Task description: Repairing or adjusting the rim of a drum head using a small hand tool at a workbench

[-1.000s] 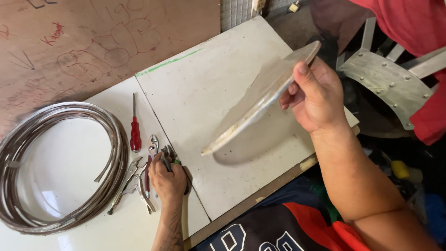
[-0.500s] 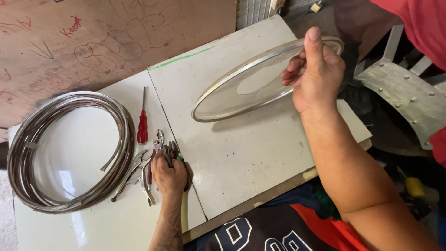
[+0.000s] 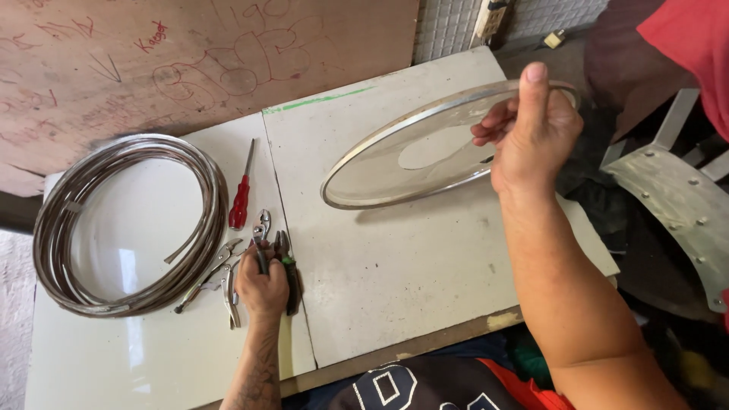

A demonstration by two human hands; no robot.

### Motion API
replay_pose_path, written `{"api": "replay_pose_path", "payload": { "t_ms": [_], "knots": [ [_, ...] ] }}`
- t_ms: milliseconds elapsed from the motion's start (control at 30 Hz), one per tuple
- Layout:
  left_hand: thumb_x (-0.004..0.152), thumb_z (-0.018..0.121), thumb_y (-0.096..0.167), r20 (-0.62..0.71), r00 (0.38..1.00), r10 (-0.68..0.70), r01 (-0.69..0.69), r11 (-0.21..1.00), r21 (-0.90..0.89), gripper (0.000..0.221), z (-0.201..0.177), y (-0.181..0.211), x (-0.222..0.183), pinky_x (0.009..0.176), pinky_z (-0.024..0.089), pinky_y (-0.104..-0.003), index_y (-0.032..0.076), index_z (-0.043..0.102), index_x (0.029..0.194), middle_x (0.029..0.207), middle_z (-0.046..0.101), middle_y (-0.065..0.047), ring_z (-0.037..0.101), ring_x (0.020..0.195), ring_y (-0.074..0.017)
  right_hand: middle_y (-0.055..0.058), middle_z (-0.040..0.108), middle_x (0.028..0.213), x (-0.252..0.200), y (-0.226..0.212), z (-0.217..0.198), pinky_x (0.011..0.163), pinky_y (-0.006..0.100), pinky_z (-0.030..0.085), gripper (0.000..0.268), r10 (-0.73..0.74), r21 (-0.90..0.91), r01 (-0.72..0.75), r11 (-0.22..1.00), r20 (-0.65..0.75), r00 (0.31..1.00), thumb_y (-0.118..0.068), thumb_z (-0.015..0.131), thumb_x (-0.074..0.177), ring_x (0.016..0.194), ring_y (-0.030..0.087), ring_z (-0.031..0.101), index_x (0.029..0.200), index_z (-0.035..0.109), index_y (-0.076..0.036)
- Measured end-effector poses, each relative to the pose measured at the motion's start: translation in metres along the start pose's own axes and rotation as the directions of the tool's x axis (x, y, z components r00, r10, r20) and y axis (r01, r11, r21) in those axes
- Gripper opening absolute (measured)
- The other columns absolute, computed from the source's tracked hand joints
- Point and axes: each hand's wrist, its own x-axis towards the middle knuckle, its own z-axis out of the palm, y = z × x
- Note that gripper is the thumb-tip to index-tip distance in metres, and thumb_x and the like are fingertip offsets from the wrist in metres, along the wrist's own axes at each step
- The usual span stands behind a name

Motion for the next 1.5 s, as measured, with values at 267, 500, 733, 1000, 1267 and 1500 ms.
{"api": "replay_pose_path", "payload": {
  "t_ms": [267, 500, 733, 1000, 1267, 1500],
  "knots": [
    [0.078, 0.056, 0.015, -0.051, 0.999, -0.007, 0.008, 1.0, 0.014, 0.032, 0.002, -0.005, -0.002, 0.066, 0.051, -0.045, 0.002, 0.071, 0.103, 0.089, 0.071, -0.011, 0.064, 0.075, -0.0312, 0.011, 0.052, 0.053, -0.007, 0.004, -0.025, 0.036, 0.036, 0.054, 0.049, -0.037, 0.093, 0.027, 0.995, 0.105, 0.994, -0.049, 0.066, 0.095, 0.043, 0.023, 0.059, 0.071, 0.051, -0.009],
    [0.081, 0.055, 0.017, -0.069, 0.997, -0.017, 0.014, 0.999, -0.044, 0.03, 0.007, -0.016, -0.003, 0.069, 0.054, -0.041, 0.001, 0.07, 0.101, 0.087, 0.073, -0.008, 0.066, 0.074, -0.0249, 0.012, 0.056, 0.057, -0.01, 0.027, -0.046, 0.036, 0.035, 0.054, 0.051, -0.025, 0.054, 0.018, 0.998, 0.137, 0.99, -0.049, 0.064, 0.096, 0.043, 0.024, 0.059, 0.071, 0.053, -0.007],
    [0.078, 0.066, 0.023, -0.159, 0.983, 0.089, -0.097, 0.994, -0.046, 0.006, 0.015, -0.034, 0.0, 0.08, 0.055, -0.039, 0.02, 0.068, 0.082, 0.095, 0.076, -0.004, 0.072, 0.087, -0.0317, 0.023, 0.06, 0.061, -0.027, 0.096, -0.095, 0.042, 0.043, 0.06, 0.029, 0.189, 0.121, -0.222, 0.968, 0.234, 0.954, -0.024, 0.07, 0.102, 0.049, 0.032, 0.068, 0.084, 0.056, -0.006],
    [0.076, 0.065, 0.016, -0.144, 0.984, 0.105, -0.117, 0.99, -0.08, 0.006, 0.01, -0.025, -0.002, 0.078, 0.056, -0.043, 0.014, 0.066, 0.081, 0.096, 0.076, -0.01, 0.071, 0.087, -0.0363, 0.016, 0.073, 0.092, -0.058, 0.125, -0.15, 0.072, 0.049, 0.067, 0.023, 0.421, 0.084, -0.44, 0.894, 0.181, 0.889, -0.006, 0.076, 0.094, 0.083, 0.03, 0.078, 0.095, 0.054, -0.013],
    [0.072, 0.065, 0.014, -0.226, 0.949, 0.218, -0.207, 0.976, 0.07, 0.008, 0.018, -0.033, -0.002, 0.076, 0.057, -0.037, 0.018, 0.064, 0.078, 0.095, 0.075, -0.003, 0.073, 0.083, -0.0295, 0.016, 0.075, 0.114, -0.052, 0.142, -0.164, 0.087, 0.051, 0.067, 0.034, 0.651, 0.114, -0.663, 0.74, 0.124, 0.749, -0.001, 0.057, 0.09, 0.104, 0.033, 0.077, 0.107, 0.053, -0.03],
    [0.076, 0.064, 0.006, -0.166, 0.962, 0.218, -0.239, 0.964, -0.115, 0.01, 0.012, 0.041, -0.031, 0.08, 0.056, -0.039, 0.012, 0.065, 0.084, 0.098, 0.072, -0.012, 0.072, 0.088, -0.0349, 0.019, 0.068, 0.132, -0.045, 0.155, -0.171, 0.088, 0.053, 0.068, 0.035, 0.67, 0.172, -0.677, 0.716, 0.104, 0.735, -0.009, 0.055, 0.083, 0.113, 0.039, 0.075, 0.106, 0.05, -0.035]
  ]
}}
